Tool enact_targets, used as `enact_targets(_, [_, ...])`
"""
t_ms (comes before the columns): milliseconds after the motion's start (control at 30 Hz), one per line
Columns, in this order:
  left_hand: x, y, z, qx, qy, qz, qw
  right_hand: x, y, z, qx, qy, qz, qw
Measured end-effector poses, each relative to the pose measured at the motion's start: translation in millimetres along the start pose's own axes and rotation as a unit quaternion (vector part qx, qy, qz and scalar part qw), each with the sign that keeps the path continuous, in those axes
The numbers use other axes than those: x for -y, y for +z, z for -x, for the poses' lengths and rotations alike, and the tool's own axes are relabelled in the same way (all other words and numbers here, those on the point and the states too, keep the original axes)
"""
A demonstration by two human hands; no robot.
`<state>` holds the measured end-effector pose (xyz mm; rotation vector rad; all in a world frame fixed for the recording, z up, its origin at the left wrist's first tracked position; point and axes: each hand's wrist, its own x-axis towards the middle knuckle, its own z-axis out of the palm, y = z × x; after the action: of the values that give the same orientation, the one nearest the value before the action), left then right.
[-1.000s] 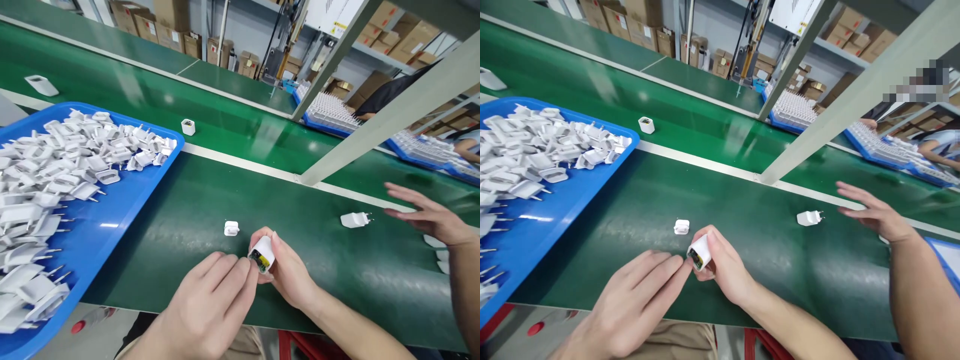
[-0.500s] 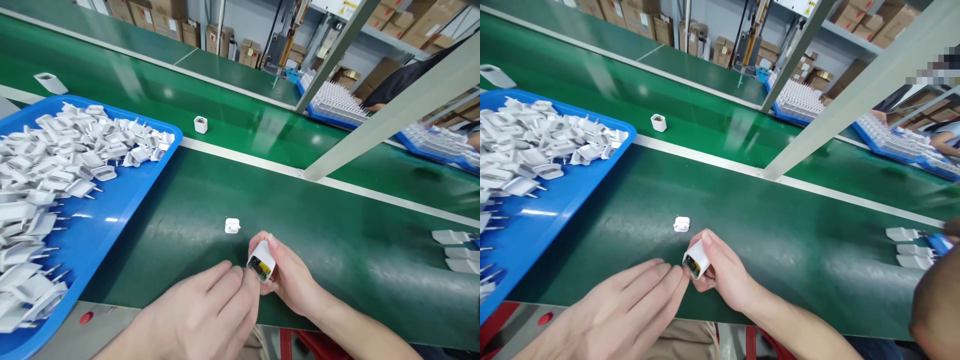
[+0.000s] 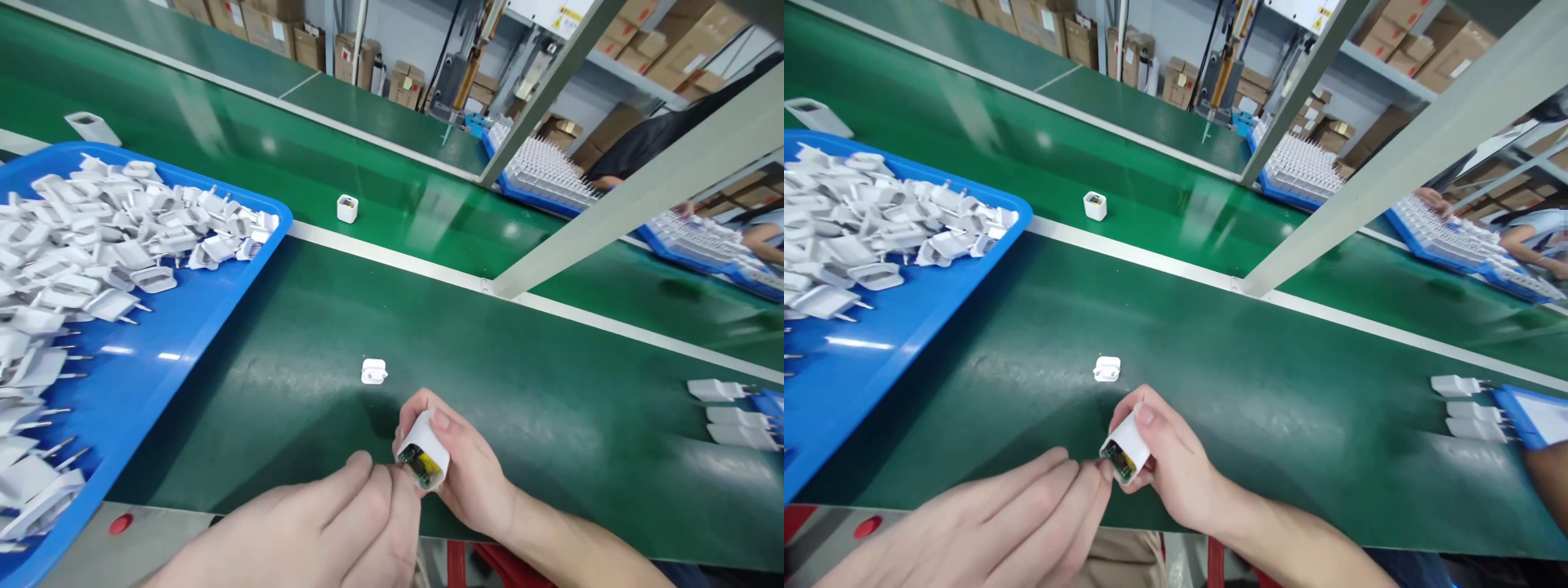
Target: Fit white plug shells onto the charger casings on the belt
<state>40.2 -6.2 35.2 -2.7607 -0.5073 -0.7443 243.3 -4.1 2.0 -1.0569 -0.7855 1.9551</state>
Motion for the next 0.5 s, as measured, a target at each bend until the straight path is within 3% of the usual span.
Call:
enact_targets(100, [5.2, -7.2, -0.6, 0.031, 0.021, -0.024, 0.999, -6.8, -1.6, 0.3, 0.021, -0.023, -0.018, 0.999])
enact_targets(267, [12.6, -9.9, 2.1, 0.033, 0.058, -0.017, 0.998, -8.8, -5.7, 2.8, 0.012, -0.065, 0.101, 0.993])
enact_targets(333, [5.3, -6.8, 6.3, 0.017, 0.009, 0.006, 1.0, -8.3, -5.6, 2.9, 0.013, -0.061, 0.115, 0.991])
enact_targets(433, [-18.0, 2.0, 14.4, -0.001, -0.148, 0.048, 0.988, -8.6, -3.9, 2.8, 0.011, -0.061, 0.107, 0.992])
enact_targets(500, [-34.5, 9.4, 19.5, 0.0, -0.219, 0.068, 0.973, -9.1, -2.7, 3.5, 0.007, -0.068, 0.104, 0.992])
